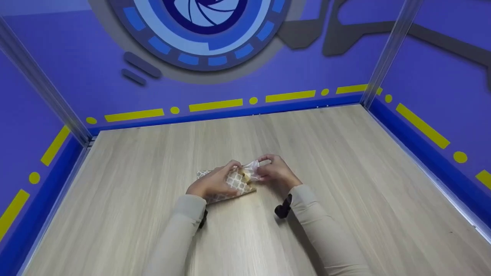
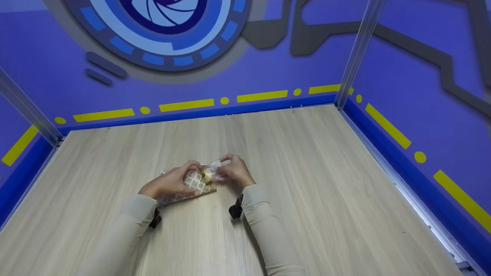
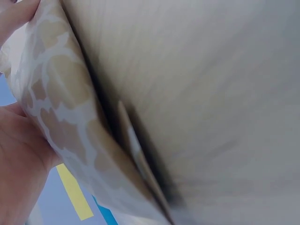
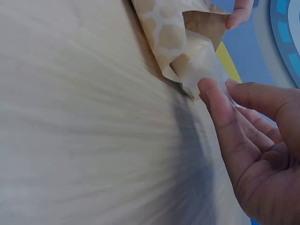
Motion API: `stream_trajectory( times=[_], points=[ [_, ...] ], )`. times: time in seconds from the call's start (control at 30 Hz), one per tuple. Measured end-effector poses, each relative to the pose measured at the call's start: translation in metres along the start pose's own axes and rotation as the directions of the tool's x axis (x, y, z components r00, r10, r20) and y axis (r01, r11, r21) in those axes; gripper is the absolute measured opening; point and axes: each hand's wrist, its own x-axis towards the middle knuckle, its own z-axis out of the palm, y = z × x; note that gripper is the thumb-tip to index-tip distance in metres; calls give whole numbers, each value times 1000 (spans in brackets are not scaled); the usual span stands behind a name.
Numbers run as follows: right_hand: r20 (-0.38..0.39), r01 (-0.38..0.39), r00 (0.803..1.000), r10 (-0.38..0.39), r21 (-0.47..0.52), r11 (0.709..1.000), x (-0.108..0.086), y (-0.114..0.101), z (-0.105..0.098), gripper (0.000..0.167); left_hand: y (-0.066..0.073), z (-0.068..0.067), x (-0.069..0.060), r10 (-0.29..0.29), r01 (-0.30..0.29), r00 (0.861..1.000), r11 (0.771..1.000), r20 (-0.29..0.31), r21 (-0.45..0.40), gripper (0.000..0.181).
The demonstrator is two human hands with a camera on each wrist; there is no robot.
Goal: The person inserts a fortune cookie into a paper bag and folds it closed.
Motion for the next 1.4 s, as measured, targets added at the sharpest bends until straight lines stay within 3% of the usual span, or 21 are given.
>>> stream_trajectory(
  times=[0.27, 0.53, 0.87, 1.4],
  points=[
    [-17, -35, 999, 35, 16, 999, 1, 1, 7, 34, 2, 0, -1, -31, 31, 1000, 999, -2, -9, 74],
    [-11, -11, 1000, 11, 13, 1000, 0, 0, 12, 37, 2, 1, -1, 8, -8, 1000, 1000, -11, -18, 74],
    [-16, -28, 999, 28, 8, 1000, 1, 1, 17, 36, 2, 1, -1, 8, -8, 1000, 1000, -11, -1, 75],
    [18, 9, 1000, -10, 54, 998, 1, 3, 24, 34, 4, 2, 0, 17, -17, 1000, 1000, -11, -14, 76]
  ],
)
